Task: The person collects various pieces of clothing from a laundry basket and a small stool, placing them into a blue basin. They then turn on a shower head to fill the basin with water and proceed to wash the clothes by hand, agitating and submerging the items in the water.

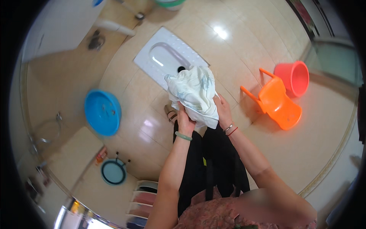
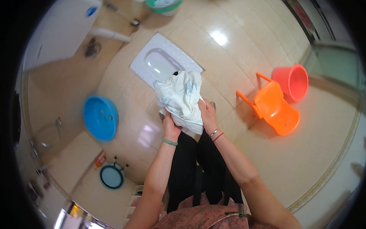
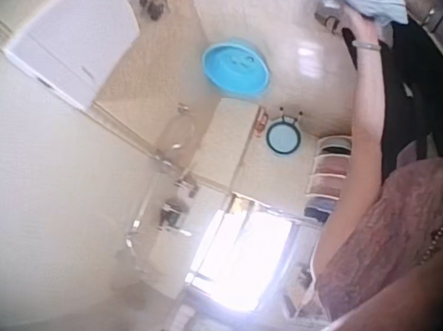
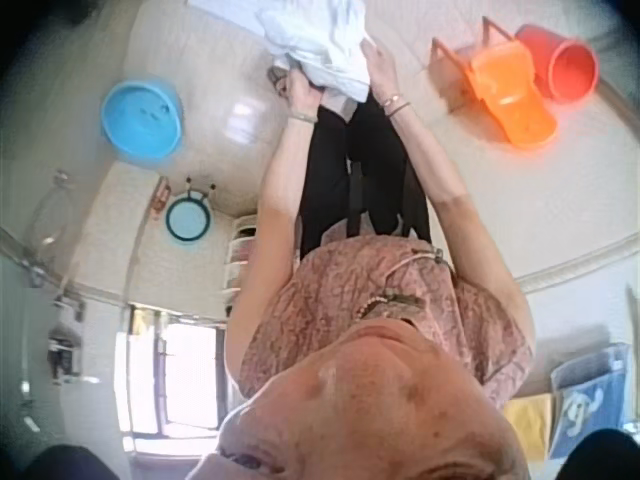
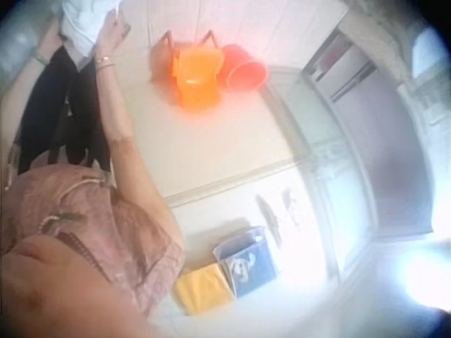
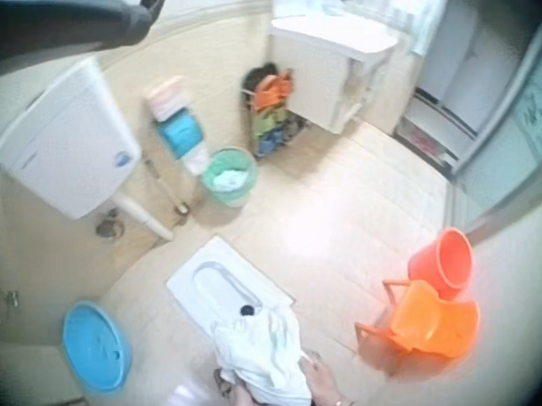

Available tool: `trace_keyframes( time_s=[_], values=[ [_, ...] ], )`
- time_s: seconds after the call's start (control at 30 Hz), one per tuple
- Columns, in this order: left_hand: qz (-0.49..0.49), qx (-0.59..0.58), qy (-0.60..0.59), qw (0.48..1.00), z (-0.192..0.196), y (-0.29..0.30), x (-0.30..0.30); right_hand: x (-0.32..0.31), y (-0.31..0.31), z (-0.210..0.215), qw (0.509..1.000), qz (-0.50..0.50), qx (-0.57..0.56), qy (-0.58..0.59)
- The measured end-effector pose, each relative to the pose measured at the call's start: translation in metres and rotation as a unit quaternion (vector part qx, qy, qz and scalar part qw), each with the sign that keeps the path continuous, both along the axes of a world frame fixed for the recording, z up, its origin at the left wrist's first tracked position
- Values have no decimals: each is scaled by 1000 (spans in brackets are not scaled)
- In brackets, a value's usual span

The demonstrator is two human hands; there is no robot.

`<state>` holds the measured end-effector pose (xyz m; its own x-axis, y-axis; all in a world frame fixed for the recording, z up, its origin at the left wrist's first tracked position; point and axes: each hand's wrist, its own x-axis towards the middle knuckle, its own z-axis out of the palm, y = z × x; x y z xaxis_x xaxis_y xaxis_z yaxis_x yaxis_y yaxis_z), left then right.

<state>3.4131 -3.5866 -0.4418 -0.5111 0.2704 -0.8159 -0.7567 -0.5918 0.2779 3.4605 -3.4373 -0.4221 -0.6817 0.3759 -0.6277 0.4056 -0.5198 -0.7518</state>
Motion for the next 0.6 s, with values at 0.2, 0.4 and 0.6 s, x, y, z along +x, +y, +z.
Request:
trace_keyframes(
  time_s=[0.2, 0.4, 0.6],
  values=[
    [172, 39, 29, 984, -4, -156, -15, -73, -139, 34, 981, 170, 92, 29],
    [303, 48, 51, 951, 9, -317, -37, -134, -311, 44, 956, 275, 101, 34],
    [426, 32, 120, 896, 16, -462, -76, -208, -473, 33, 880, 431, 194, 50]
  ],
)
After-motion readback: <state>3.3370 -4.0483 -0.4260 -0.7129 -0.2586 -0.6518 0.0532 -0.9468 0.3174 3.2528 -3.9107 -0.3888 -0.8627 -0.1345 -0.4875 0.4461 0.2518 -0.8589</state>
